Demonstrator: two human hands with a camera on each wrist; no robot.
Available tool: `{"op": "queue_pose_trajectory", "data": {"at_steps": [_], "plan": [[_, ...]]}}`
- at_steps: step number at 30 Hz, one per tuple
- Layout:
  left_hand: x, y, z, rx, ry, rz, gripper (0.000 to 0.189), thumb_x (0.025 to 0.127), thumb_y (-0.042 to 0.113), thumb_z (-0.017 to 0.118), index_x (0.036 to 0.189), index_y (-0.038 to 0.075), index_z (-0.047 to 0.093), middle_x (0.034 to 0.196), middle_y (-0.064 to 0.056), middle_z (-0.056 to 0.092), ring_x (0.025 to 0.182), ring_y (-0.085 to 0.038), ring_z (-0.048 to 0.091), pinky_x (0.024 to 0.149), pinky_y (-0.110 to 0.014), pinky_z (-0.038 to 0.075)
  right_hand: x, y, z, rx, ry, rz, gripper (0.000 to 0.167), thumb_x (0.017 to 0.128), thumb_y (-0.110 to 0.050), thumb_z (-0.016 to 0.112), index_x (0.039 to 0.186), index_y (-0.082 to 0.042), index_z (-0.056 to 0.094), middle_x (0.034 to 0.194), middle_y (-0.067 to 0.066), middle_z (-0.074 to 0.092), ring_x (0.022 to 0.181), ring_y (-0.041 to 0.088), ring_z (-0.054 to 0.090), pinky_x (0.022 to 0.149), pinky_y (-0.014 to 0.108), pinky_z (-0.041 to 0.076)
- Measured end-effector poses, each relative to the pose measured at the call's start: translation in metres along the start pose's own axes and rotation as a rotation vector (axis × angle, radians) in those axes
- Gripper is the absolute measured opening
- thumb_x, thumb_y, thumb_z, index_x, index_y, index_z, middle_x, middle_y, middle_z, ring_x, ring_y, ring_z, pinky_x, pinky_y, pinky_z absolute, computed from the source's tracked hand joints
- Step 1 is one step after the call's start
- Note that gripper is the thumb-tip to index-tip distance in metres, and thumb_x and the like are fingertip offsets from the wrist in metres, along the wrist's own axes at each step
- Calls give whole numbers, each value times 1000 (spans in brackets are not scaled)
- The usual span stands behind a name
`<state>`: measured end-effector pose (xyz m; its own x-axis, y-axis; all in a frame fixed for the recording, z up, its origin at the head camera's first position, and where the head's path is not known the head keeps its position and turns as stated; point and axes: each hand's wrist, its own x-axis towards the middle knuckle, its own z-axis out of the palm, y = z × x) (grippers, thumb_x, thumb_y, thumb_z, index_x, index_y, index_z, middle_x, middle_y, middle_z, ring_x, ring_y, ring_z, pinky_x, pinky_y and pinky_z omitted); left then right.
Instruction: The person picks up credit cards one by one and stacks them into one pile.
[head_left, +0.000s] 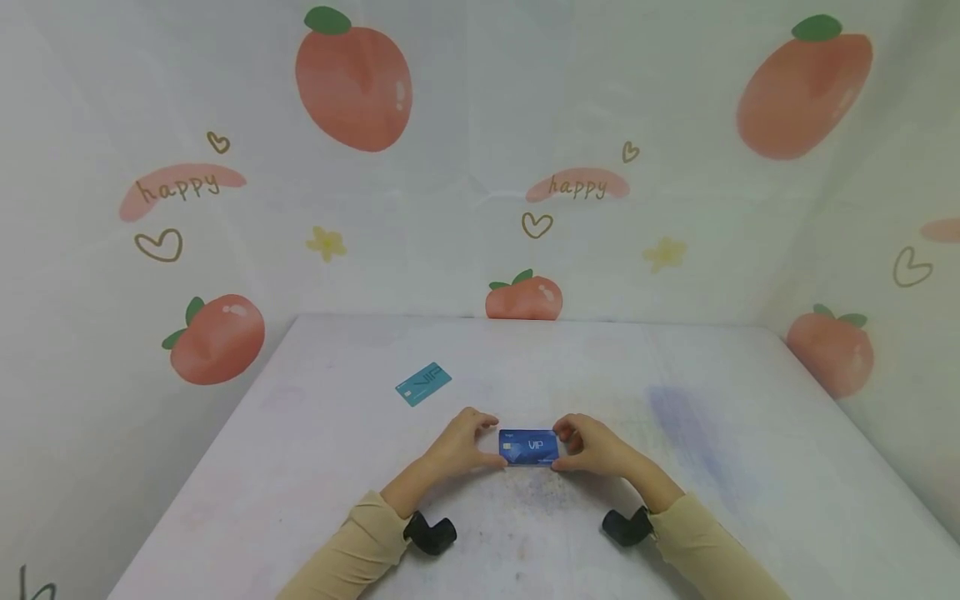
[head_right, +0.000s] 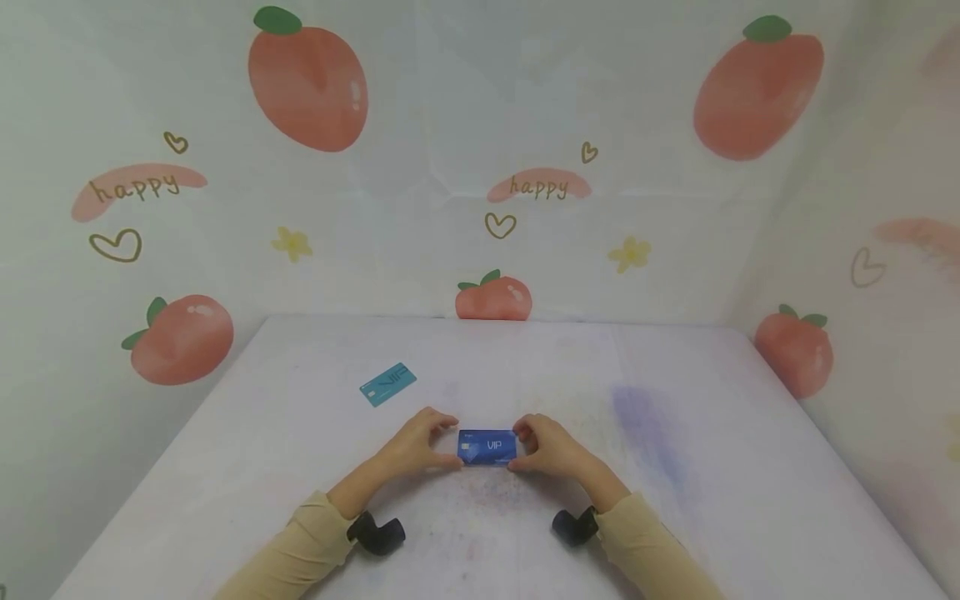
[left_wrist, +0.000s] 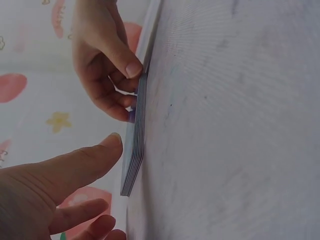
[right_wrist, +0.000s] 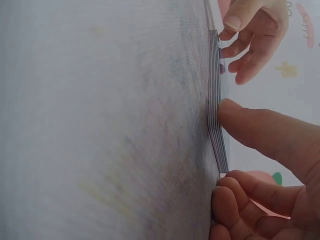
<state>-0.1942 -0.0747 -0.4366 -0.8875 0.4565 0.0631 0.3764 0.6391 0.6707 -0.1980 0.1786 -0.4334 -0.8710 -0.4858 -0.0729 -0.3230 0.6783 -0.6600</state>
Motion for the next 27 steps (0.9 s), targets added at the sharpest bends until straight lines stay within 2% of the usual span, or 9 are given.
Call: {"op": "queue_pose_trajectory", "data": {"at_steps": [8, 12, 22, 24, 27], "plan": [[-3, -3, -8, -47, 2, -59, 58, 73, 22, 79, 121, -2, 56, 109, -15, 54, 99, -25, 53, 88, -40, 46, 3, -4, -2, 15, -8, 63, 48, 75, -21, 76, 113, -1, 55, 99, 8, 60, 86, 15, 57, 76, 32, 49], [-3, -7, -12, -61, 19, -71, 58, 74, 23, 78, 122, -1, 56, 110, -15, 54, 100, -25, 53, 89, -41, 47, 6, -6, -4, -4, 8, 76, 45, 77, -22, 74, 113, -2, 56, 99, 7, 60, 84, 15, 55, 74, 31, 49], [-4, -13, -25, -79, 86, -142, 57, 74, 23, 79, 122, 2, 57, 109, -13, 55, 100, -25, 55, 87, -39, 48, 28, -19, -11, -22, -3, 37, 41, 82, -25, 71, 113, -2, 57, 102, 11, 61, 86, 17, 56, 75, 30, 50], [-5, -14, -28, -88, 106, -163, 57, 74, 22, 79, 122, 1, 57, 110, -14, 55, 100, -25, 55, 86, -39, 48, 33, -22, -12, -16, -7, 16, 41, 82, -26, 70, 112, -1, 58, 101, 11, 62, 86, 17, 56, 75, 31, 50], [-5, -17, -33, -98, 135, -204, 56, 74, 22, 78, 122, 2, 57, 115, -14, 56, 102, -25, 56, 86, -40, 49, 40, -26, -13, -19, 2, -59, 42, 82, -32, 69, 109, -1, 59, 97, 10, 62, 83, 13, 57, 73, 28, 51]]}}
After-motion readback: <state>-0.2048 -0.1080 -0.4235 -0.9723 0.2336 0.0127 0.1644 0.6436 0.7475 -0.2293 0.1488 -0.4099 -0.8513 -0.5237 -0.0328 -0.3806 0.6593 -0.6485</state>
